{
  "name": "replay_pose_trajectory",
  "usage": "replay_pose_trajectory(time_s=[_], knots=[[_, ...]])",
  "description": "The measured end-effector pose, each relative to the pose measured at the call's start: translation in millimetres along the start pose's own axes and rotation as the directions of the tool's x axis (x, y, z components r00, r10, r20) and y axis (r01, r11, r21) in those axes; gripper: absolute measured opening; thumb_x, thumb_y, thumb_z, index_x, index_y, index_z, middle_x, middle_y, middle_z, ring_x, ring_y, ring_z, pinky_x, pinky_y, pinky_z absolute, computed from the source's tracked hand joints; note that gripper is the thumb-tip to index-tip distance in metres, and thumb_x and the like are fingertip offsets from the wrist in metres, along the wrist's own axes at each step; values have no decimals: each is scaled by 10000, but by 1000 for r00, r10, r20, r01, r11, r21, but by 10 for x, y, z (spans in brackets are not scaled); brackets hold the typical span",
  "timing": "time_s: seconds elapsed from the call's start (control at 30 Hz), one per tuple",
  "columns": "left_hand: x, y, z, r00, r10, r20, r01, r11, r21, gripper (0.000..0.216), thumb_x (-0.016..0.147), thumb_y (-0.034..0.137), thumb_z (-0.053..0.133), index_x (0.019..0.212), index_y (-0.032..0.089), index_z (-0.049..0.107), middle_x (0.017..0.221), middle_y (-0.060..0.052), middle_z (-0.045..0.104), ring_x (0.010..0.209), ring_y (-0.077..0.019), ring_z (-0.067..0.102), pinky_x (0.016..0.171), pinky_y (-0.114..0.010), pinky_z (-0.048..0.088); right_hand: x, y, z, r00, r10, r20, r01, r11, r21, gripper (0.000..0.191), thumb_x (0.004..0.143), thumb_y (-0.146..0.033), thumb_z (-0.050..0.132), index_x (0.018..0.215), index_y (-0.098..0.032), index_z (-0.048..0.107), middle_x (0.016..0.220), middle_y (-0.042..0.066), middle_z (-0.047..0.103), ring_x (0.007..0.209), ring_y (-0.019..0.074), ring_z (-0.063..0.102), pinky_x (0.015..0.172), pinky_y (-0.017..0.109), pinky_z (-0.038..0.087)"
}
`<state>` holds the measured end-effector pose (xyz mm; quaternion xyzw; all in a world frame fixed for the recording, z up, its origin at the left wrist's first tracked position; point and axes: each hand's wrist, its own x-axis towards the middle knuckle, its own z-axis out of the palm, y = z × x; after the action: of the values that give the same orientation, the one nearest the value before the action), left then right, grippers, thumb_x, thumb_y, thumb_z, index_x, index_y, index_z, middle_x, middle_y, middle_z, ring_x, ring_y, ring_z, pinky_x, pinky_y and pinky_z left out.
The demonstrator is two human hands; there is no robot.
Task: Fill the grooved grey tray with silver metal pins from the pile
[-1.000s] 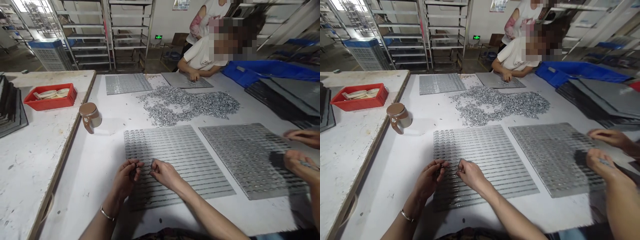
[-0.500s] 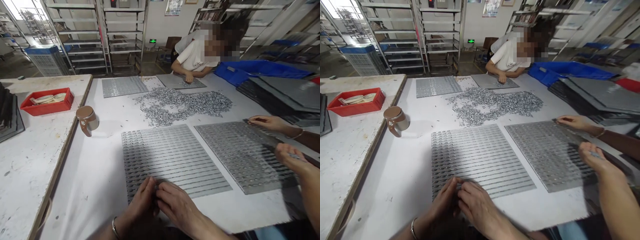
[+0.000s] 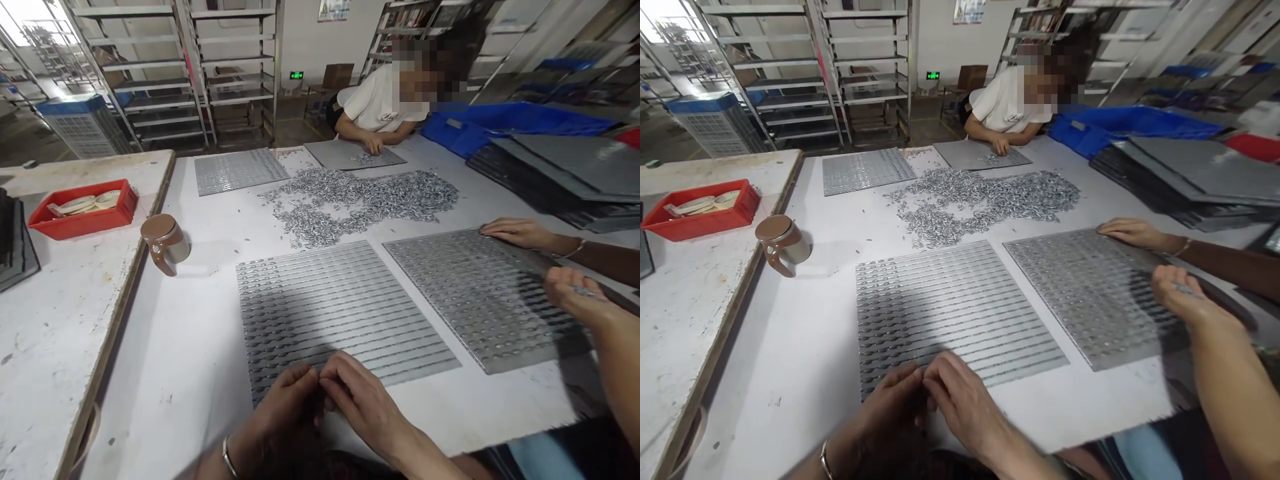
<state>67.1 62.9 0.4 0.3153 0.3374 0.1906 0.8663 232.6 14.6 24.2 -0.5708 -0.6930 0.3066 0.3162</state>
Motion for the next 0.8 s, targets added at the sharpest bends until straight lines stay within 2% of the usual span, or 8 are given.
replay_pose_trajectory(time_s=[0.17, 0.27, 0.33, 0.47, 0.53, 0.63, 0.7, 0.8], knots=[[8, 57, -77, 997, 79, -20, -76, 989, 124, 472, 825, 611, 663, 730, 154, 590, 640, -11, 590, 453, -69, 395, 435, -229, 224, 88, 19, -59, 997, 72, 13, -73, 994, 82, 212, 1011, -299, 507, 832, -228, 596, 782, 0, 646, 752, 156, 609, 687, 272, 469], [7, 45, -101, 993, 106, -51, -86, 952, 294, 513, 828, 646, 635, 684, 156, 598, 564, 0, 544, 444, -73, 369, 433, -233, 210, 100, -3, -126, 994, 72, 82, -77, 995, 56, 142, 960, -271, 572, 828, -223, 594, 755, -9, 638, 710, 149, 596, 639, 257, 452], [-2, 58, -101, 997, 73, -39, -57, 947, 317, 525, 851, 645, 604, 658, 156, 602, 524, 5, 515, 421, -71, 351, 416, -235, 198, 106, -12, -156, 990, 73, 119, -81, 995, 60, 71, 926, -247, 596, 859, -226, 613, 745, -15, 637, 685, 142, 591, 621, 248, 451], [-27, 240, -146, 995, 71, -68, -69, 997, 32, 353, 830, 487, 705, 748, 145, 662, 642, -26, 632, 426, -66, 412, 388, -207, 237, 133, 63, -126, 988, 152, -21, -148, 982, 119, 99, 911, -294, 590, 894, -223, 657, 699, -10, 641, 630, 141, 589, 582, 244, 459], [-47, 412, -222, 967, 142, -210, -177, 972, -156, 227, 726, 289, 805, 858, 143, 693, 779, -46, 700, 499, -77, 506, 401, -181, 322, 163, 139, -72, 964, 255, -79, -238, 954, 185, 150, 912, -341, 588, 855, -216, 646, 634, -17, 623, 580, 139, 582, 542, 241, 451], [-93, 674, -369, 887, 218, -408, -336, 909, -245, 204, 699, 91, 772, 892, 98, 704, 883, -111, 734, 668, -114, 631, 524, -170, 477, 239, 218, 33, 940, 341, -11, -327, 910, 256, 184, 917, -364, 568, 837, -212, 635, 616, -20, 636, 556, 137, 588, 527, 237, 455], [-124, 786, -449, 839, 244, -486, -413, 867, -279, 171, 735, 44, 726, 899, 84, 700, 913, -131, 737, 683, -115, 645, 547, -171, 509, 307, 226, 113, 945, 328, -4, -321, 928, 188, 183, 903, -341, 568, 800, -210, 645, 634, -15, 642, 577, 138, 587, 545, 242, 452], [-147, 832, -498, 822, 232, -521, -440, 838, -321, 151, 787, 12, 672, 923, 76, 691, 936, -144, 737, 655, -107, 642, 510, -162, 509, 407, 194, 236, 965, 256, -59, -254, 966, 39, 170, 875, -283, 573, 757, -210, 670, 694, 1, 652, 656, 151, 602, 602, 254, 454]])
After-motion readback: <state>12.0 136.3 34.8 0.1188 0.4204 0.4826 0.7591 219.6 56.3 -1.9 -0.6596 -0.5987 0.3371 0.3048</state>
